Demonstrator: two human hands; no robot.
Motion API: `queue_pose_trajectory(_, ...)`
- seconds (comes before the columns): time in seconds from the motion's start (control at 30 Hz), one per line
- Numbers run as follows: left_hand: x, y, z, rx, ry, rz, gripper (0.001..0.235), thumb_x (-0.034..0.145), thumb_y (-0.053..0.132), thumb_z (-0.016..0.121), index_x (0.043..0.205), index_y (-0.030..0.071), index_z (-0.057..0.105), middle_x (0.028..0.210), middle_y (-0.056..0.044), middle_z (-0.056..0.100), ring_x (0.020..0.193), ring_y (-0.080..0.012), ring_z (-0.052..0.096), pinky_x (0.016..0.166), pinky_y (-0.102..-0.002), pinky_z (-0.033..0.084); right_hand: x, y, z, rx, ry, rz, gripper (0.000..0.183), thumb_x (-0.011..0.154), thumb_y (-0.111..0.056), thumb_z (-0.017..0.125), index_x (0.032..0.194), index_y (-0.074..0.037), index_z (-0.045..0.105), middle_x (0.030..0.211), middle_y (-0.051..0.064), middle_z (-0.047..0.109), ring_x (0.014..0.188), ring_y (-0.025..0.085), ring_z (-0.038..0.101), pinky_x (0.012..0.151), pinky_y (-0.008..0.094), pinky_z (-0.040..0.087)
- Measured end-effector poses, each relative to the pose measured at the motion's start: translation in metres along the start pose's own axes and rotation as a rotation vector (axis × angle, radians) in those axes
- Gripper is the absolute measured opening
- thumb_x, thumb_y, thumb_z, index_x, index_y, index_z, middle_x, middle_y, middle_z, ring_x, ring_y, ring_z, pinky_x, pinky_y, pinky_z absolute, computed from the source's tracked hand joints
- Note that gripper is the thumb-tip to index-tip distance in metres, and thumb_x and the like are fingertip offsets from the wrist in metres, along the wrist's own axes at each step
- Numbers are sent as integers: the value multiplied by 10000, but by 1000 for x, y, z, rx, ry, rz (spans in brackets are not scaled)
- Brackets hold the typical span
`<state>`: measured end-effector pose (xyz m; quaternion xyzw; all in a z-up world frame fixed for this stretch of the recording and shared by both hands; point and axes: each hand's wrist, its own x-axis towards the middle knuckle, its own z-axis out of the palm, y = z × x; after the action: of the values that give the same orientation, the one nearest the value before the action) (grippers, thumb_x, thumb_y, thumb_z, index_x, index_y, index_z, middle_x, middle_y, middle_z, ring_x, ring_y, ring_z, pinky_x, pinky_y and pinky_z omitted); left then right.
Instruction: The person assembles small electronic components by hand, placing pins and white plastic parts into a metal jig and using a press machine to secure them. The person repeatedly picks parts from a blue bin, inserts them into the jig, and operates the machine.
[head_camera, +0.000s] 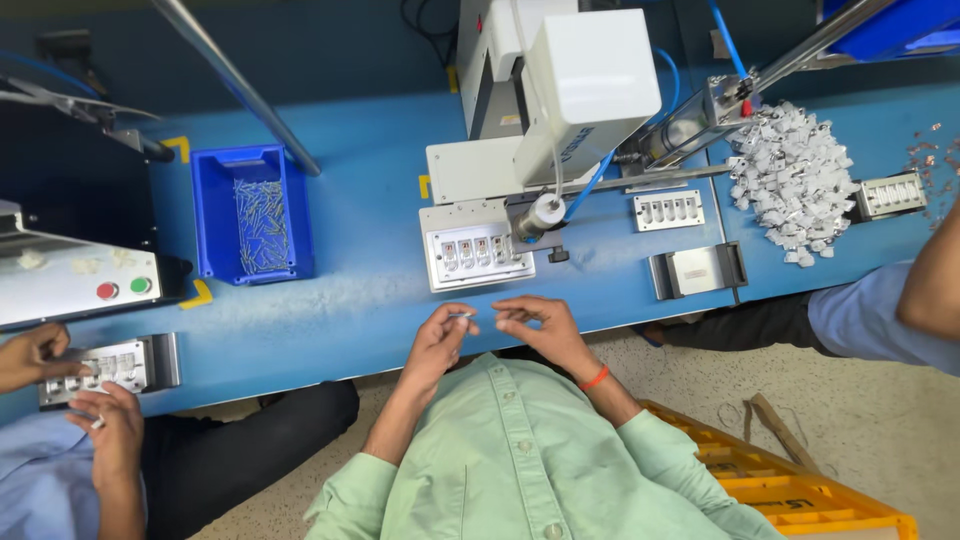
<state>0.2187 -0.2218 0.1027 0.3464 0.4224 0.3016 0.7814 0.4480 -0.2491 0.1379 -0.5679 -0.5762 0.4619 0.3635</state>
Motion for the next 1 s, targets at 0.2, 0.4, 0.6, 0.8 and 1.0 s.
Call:
queue_pose_trajectory(0.2, -4, 6, -1, 124, -110, 152, 200, 1046, 96, 541, 1215, 14, 612, 958, -39, 682, 933, -94, 621, 853, -235, 489, 9, -50, 30, -82, 111, -125, 239, 859, -79, 813, 1096, -53, 794, 974, 86, 757, 833, 150, 741, 746, 269, 595)
queue_pose_trajectory(0.4, -9, 7, -11, 161, -109, 149, 175, 1043, 113, 548, 1191, 22, 563, 944, -45, 703, 913, -94, 630, 814, -249, 494, 1, -55, 44, -75, 144, -170, 223, 863, -78, 804, 1081, -37, 781, 1050, 101, 765, 903, 164, 736, 793, 278, 593)
queue_pose_trajectory(0.6, -12, 11, -21, -26, -154, -38, 206, 1062, 178, 525, 1182, 24, 590, 915, -43, 694, 557, -32, 386, 469, -184, 330, -1, -51, 60, -85, 251, -64, 170, 885, -92, 790, 1047, -40, 797, 993, 86, 779, 861, 143, 735, 766, 271, 592)
queue_pose_trajectory(0.8, -14, 12, -31, -678, -263, -249, 244, 1051, 133, 536, 1276, 44, 561, 974, -44, 592, 587, -25, 408, 462, -172, 325, -3, -31, 75, 306, 252, 108, 194, 978, -86, 704, 1144, 3, 751, 975, 67, 753, 873, 121, 688, 793, 272, 575)
queue_pose_trajectory(1.0, -13, 10, -42, -755, -279, -233, 321, 1053, 127, 553, 1341, -14, 555, 958, -44, 574, 654, -60, 464, 530, -195, 393, -3, -20, 73, 434, 290, 164, 238, 978, -91, 686, 1184, 21, 730, 973, 72, 767, 885, 123, 713, 808, 272, 579)
